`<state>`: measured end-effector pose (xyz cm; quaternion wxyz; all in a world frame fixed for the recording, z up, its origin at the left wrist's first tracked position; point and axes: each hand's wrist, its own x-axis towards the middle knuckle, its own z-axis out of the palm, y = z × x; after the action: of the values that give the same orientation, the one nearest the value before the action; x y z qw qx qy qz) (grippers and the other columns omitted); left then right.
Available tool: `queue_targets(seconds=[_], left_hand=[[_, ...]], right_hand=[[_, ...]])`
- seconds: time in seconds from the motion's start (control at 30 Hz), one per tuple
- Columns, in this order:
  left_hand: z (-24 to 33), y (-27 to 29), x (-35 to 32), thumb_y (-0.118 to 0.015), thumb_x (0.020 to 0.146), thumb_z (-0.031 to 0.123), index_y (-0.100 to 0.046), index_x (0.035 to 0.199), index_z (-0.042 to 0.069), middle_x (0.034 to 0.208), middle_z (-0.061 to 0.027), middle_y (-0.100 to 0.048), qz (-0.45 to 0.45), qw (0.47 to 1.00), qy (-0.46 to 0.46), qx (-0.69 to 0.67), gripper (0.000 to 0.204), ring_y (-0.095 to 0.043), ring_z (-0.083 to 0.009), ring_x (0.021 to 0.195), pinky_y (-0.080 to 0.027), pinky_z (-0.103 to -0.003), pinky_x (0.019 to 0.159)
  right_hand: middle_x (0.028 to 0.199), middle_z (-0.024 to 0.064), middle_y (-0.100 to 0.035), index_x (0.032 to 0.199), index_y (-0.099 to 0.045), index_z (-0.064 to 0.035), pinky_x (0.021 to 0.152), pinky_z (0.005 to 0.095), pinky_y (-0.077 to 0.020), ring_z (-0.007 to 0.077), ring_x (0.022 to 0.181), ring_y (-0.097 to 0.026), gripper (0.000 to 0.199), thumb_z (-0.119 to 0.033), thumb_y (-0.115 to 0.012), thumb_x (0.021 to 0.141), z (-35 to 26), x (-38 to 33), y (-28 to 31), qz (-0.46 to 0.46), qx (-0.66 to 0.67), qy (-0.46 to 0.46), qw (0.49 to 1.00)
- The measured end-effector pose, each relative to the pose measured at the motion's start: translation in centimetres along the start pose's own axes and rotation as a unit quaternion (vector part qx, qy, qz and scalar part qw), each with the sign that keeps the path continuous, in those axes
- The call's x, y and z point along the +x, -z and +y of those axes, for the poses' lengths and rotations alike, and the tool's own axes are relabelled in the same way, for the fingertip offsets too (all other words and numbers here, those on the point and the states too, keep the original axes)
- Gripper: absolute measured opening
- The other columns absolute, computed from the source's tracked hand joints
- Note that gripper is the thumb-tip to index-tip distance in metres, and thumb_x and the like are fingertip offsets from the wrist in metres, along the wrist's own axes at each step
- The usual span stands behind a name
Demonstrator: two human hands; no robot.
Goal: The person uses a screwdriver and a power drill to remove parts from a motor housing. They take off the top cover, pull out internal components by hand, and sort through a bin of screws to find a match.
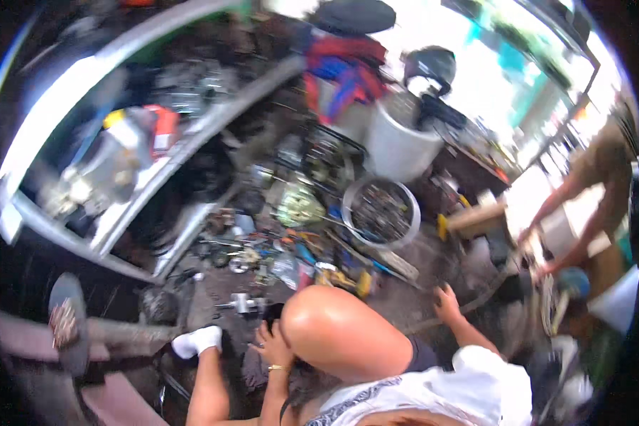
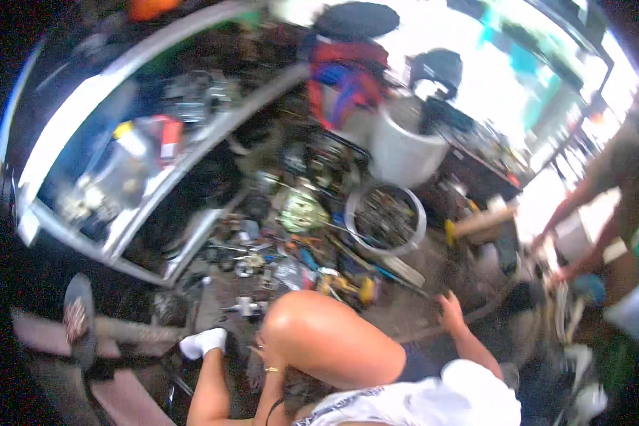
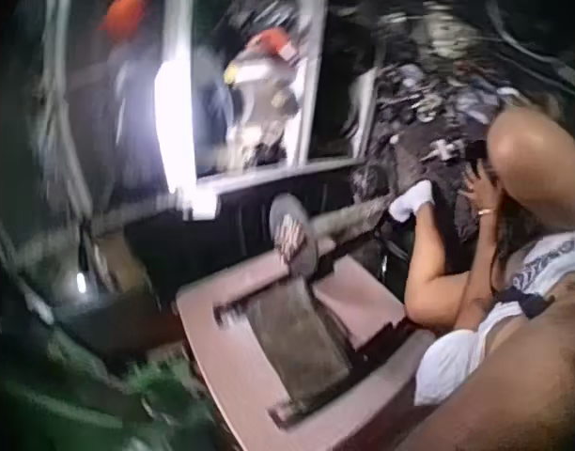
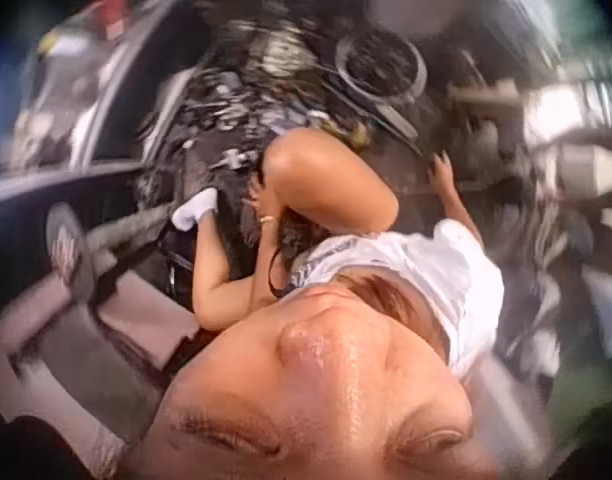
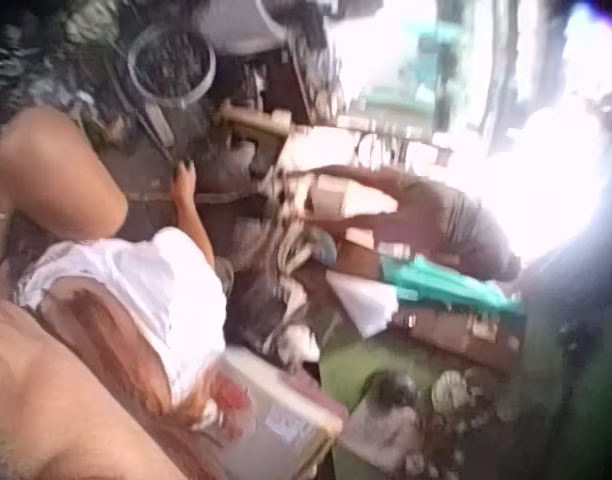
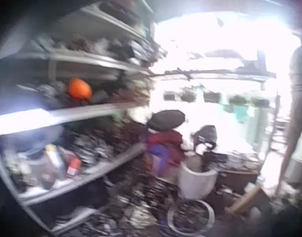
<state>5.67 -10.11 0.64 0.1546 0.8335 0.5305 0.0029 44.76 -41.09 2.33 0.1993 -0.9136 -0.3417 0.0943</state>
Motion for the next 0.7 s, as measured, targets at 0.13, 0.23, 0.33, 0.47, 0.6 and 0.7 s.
queue_targets(seconds=[0.13, 0.23, 0.33, 0.47, 0.6, 0.7], left_hand=[[0.9, 1.6, 0.1, -0.075, 0.063, 0.037, -0.039, 0.136, 0.024, 0.144, -0.0104, -0.026, 0.016, 1.0, 0.011, -0.02, 0.082, -0.02, -0.0367, 0.136, -0.009, -0.073, 0.1], [-1.2, 1.6, -0.5, -0.076, 0.063, 0.037, -0.035, 0.138, 0.025, 0.147, -0.0099, -0.023, -0.029, 0.997, 0.06, -0.045, 0.087, -0.019, -0.0363, 0.136, -0.009, -0.073, 0.101], [-1.9, 1.4, -0.8, -0.077, 0.061, 0.038, -0.033, 0.139, 0.026, 0.149, -0.0093, -0.02, -0.072, 0.993, 0.073, -0.052, 0.09, -0.017, -0.0359, 0.137, -0.009, -0.073, 0.101], [-1.1, 0.1, -0.4, -0.076, 0.06, 0.035, -0.034, 0.137, 0.025, 0.149, -0.0091, -0.018, -0.085, 0.989, 0.079, -0.09, 0.088, -0.017, -0.0361, 0.138, -0.009, -0.073, 0.101], [-1.7, -0.7, -0.7, -0.073, 0.062, 0.031, -0.036, 0.135, 0.023, 0.149, -0.0092, -0.018, -0.067, 0.983, 0.107, -0.132, 0.083, -0.018, -0.0369, 0.137, -0.008, -0.072, 0.102], [-2.1, -1.1, -1.1, -0.073, 0.06, 0.028, -0.033, 0.135, 0.023, 0.149, -0.0104, -0.017, -0.031, 0.979, 0.114, -0.163, 0.085, -0.017, -0.0362, 0.137, -0.007, -0.072, 0.102]], right_hand=[[0.118, 0.0241, -0.046, 0.109, -0.056, -0.0096, 0.092, 0.0473, -0.0412, 0.0447, 0.108, -0.047, 0.045, -0.007, -0.068, 0.066, 2.1, -0.4, -0.1, -0.003, -0.049, 0.005, 0.999], [0.113, 0.0226, -0.047, 0.109, -0.056, -0.0099, 0.09, 0.046, -0.043, 0.0434, 0.106, -0.048, 0.045, -0.01, -0.07, 0.067, -1.1, 1.6, -0.8, -0.024, -0.061, 0.036, 0.997], [0.111, 0.0216, -0.048, 0.11, -0.057, -0.0112, 0.09, 0.0445, -0.0444, 0.042, 0.104, -0.05, 0.045, -0.013, -0.072, 0.068, -4.2, 2.9, -0.5, -0.04, -0.042, 0.054, 0.997], [0.114, 0.0238, -0.047, 0.114, -0.055, -0.0107, 0.09, 0.0442, -0.0449, 0.041, 0.108, -0.05, 0.046, -0.014, -0.071, 0.071, -4.8, 3.7, 1.1, -0.048, -0.039, 0.116, 0.991], [0.125, 0.0226, -0.045, 0.122, -0.05, -0.0146, 0.095, 0.0431, -0.0434, 0.0402, 0.115, -0.047, 0.058, -0.016, -0.073, 0.069, -4.9, 3.0, 2.8, -0.081, 0.019, 0.032, 0.996], [0.13, 0.0216, -0.044, 0.13, -0.041, -0.0128, 0.097, 0.0419, -0.0419, 0.0388, 0.118, -0.047, 0.069, -0.012, -0.073, 0.069, -1.9, 1.9, 4.1, 0.006, 0.016, 0.008, 1.0]])
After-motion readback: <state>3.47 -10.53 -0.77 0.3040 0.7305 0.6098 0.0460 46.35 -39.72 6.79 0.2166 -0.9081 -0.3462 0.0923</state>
